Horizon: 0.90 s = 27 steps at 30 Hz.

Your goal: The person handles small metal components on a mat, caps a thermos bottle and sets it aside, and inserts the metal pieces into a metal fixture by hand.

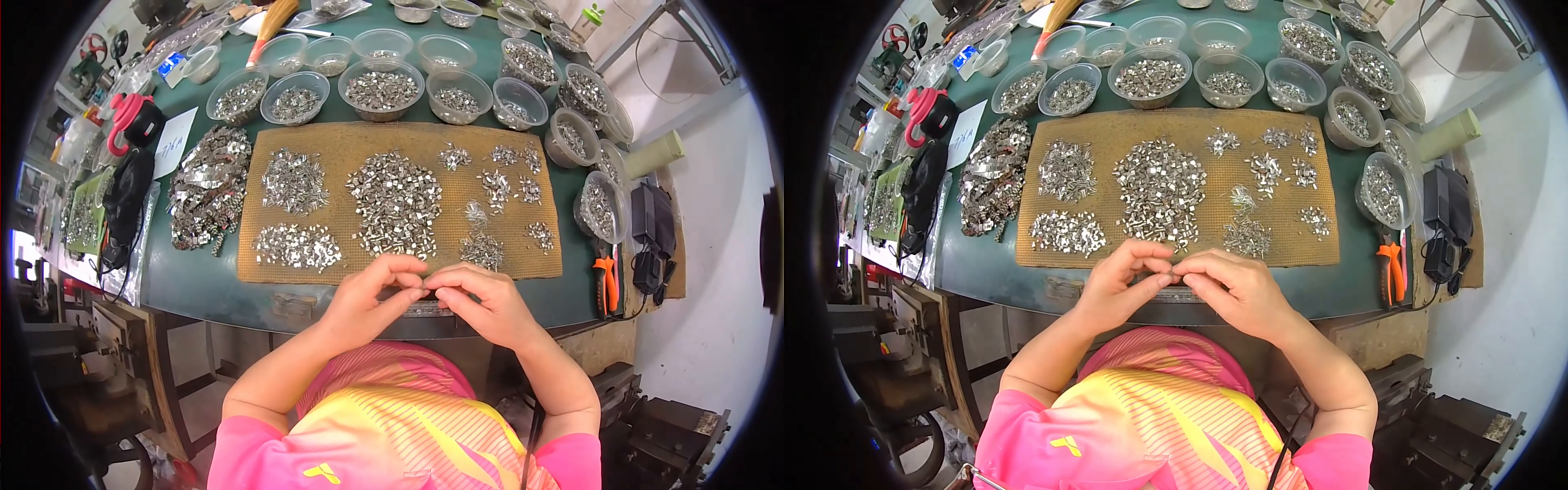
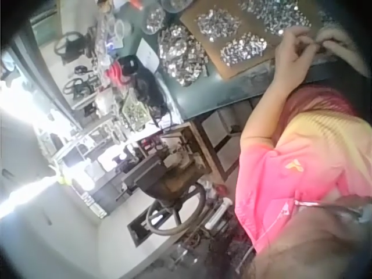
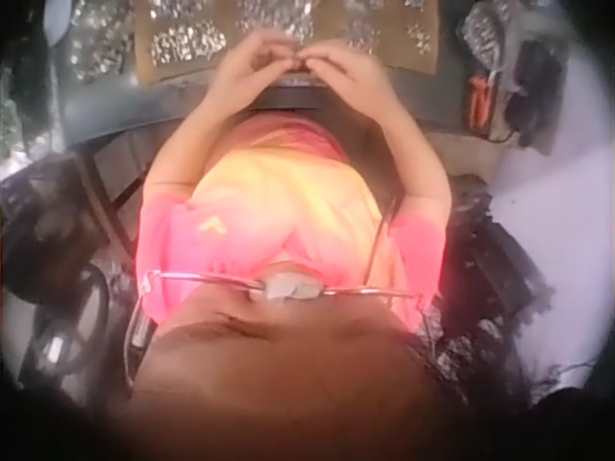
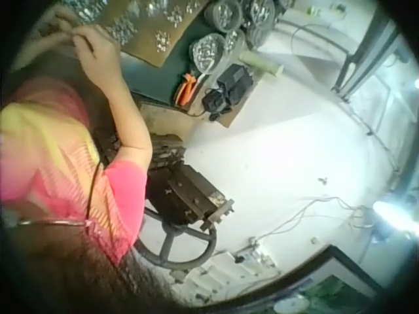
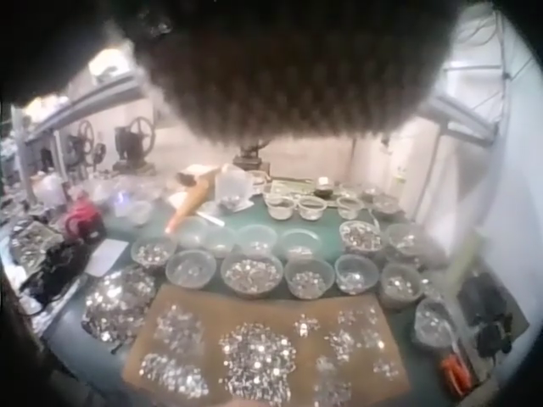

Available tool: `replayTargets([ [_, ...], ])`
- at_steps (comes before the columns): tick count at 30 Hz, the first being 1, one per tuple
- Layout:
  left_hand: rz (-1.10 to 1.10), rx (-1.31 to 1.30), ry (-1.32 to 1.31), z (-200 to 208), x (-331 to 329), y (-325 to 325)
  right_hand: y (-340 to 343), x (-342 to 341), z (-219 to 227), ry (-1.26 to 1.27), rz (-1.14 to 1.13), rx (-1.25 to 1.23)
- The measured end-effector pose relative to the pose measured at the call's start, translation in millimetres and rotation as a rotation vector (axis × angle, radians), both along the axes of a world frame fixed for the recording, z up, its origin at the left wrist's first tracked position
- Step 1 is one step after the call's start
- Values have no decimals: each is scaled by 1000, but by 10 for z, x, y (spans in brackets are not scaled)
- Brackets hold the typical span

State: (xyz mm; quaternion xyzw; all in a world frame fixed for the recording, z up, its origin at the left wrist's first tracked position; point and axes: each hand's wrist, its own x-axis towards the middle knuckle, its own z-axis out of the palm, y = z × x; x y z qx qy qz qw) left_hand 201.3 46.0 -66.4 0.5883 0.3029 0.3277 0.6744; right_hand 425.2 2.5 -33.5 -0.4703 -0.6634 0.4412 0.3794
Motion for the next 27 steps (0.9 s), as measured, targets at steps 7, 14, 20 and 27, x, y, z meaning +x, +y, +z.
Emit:
replayTargets([
  [7, 130, 687, 88, 22, 66, 10, -65, 35, 56, 26, -38, 3],
  [14, 105, 714, 199, 88, 58, 65, -19, 644, 4, -387, -380, 226],
  [20, 286, 514, 331, -117, -324, -10, -155, 753, -347, -444, -445, 147],
  [27, 239, 630, 367, -153, -292, 9, -165, 638, -511, -751, -449, 402],
])
